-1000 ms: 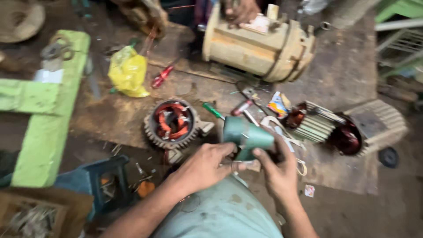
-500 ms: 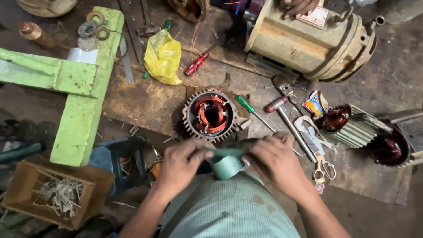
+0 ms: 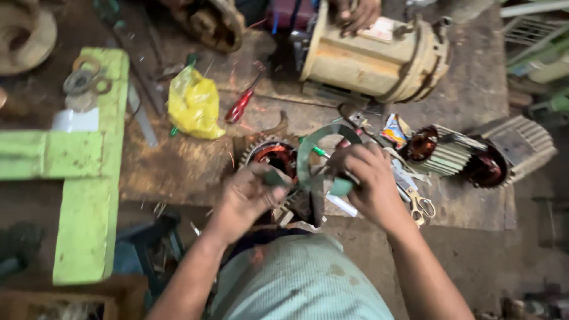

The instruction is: The person works on an electric motor stator on a cluttered workbench. They pull old insulation strips out of the stator slots, fit copper wire coils into the slots, cut green insulating sheet with scissors, tuck the insulation around the coils, and use a screwdriver, mallet and file to seat and trim the winding assembly.

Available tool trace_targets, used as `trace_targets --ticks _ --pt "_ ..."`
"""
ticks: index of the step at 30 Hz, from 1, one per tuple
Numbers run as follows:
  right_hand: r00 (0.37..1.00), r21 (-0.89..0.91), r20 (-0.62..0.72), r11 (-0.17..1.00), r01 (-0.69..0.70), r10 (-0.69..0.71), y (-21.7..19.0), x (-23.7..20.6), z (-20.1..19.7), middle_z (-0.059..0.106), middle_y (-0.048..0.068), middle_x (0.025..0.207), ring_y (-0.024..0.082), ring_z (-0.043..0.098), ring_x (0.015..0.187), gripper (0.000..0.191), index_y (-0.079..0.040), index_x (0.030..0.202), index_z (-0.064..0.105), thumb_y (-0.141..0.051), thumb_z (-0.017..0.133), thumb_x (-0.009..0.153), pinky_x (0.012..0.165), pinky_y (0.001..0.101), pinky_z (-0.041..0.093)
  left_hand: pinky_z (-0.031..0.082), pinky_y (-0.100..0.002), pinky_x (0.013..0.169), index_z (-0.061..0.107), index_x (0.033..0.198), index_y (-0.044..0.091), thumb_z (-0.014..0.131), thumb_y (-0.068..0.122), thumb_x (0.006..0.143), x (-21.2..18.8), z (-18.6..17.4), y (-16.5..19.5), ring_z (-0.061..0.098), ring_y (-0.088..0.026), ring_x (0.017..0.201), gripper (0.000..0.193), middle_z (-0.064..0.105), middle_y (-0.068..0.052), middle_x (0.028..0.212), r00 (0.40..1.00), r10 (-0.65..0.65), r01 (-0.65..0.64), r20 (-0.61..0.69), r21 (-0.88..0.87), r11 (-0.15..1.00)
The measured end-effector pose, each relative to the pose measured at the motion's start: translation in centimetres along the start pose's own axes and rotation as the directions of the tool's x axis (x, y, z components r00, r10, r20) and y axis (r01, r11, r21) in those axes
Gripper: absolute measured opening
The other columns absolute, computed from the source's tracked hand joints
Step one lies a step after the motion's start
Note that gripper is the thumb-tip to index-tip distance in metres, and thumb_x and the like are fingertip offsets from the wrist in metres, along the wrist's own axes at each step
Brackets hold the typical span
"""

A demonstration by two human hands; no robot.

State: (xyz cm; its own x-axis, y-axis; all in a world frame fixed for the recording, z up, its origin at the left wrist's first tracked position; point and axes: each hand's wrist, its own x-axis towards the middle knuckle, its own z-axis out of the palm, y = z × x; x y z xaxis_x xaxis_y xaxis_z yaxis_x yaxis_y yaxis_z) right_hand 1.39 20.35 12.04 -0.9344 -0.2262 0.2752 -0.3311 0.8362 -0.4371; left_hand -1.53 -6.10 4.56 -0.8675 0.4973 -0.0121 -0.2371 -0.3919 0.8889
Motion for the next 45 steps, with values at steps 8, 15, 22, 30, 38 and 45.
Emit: trace_targets --ticks 8,15,22,30,38,45 --pt "0.898 0.004 -0.44 1.0 -0.003 0.004 -3.5 -4.9 -1.6 0.063 0.002 0.108 0.027 0.058 0.107 0.034 -0.02 0.089 0.076 0.0 0.079 0.062 0.096 0.0415 0.046 0.055 -0.03 0.095 0.059 0.125 0.013 0.082 -0.002 0.079 4.8 6.4 4.3 0.065 -0.013 0.11 0.053 0.068 -0.003 0.119 0.919 0.085 -0.136 0.386 0.107 0.985" --pt "0.779 0.054 -0.626 0.998 -0.008 0.041 -2.9 -7.0 -2.1 0.055 0.014 0.132 0.032 0.048 0.126 0.025 -0.016 0.085 0.065 -0.008 0.084 0.072 0.109 0.0439 0.043 0.056 -0.032 0.086 0.073 0.112 0.0 0.074 -0.001 0.092 6.2 9.2 1.1 0.07 -0.015 0.097 0.02 0.074 -0.007 0.109 0.848 -0.141 0.071 0.51 0.154 0.986" --pt "0.843 0.486 -0.36 0.852 -0.197 0.401 0.7 -9.5 -2.3 0.043 0.021 0.145 0.035 0.043 0.132 0.042 -0.015 0.12 0.065 -0.038 0.077 0.087 0.109 0.0446 0.036 0.058 -0.032 0.076 0.073 0.097 0.004 0.082 0.024 0.086 8.5 10.2 -0.2 0.076 -0.024 0.087 0.024 0.076 -0.011 0.101 0.863 0.191 -0.446 0.468 0.529 0.722" --pt "0.682 0.992 0.034 0.06 -0.114 0.73 6.5 -10.5 -3.2 0.064 0.008 0.132 0.02 0.061 0.118 0.054 -0.002 0.14 0.055 -0.026 0.069 0.094 0.099 0.0369 0.051 0.055 -0.041 0.071 0.062 0.096 -0.002 0.072 0.024 0.096 10.1 13.4 1.2 0.068 -0.035 0.076 0.028 0.067 -0.019 0.086 0.88 -0.16 -0.264 0.447 0.741 0.618" --pt "0.452 0.932 -0.071 0.221 -0.288 0.889 9.0 -9.1 -3.3 0.064 0.006 0.115 0.013 0.062 0.093 0.048 -0.004 0.138 0.062 -0.011 0.073 0.093 0.072 0.0308 0.055 0.059 -0.027 0.061 0.055 0.121 0.007 0.066 0.015 0.093 12.2 15.6 -3.5 0.072 -0.012 0.07 0.03 0.075 -0.006 0.087 0.957 -0.271 0.18 0.102 0.522 0.834" --pt "0.46 0.965 -0.053 0.163 -0.203 0.886 13.5 -11.2 -3.0 0.066 0.006 0.111 0.013 0.063 0.09 0.048 -0.004 0.138 0.058 -0.013 0.07 0.093 0.071 0.0293 0.056 0.055 -0.024 0.068 0.063 0.123 0.002 0.065 0.018 0.101 13.5 17.4 -8.9 0.067 -0.008 0.079 0.027 0.074 -0.003 0.097 0.958 -0.28 0.25 0.064 0.289 0.924"
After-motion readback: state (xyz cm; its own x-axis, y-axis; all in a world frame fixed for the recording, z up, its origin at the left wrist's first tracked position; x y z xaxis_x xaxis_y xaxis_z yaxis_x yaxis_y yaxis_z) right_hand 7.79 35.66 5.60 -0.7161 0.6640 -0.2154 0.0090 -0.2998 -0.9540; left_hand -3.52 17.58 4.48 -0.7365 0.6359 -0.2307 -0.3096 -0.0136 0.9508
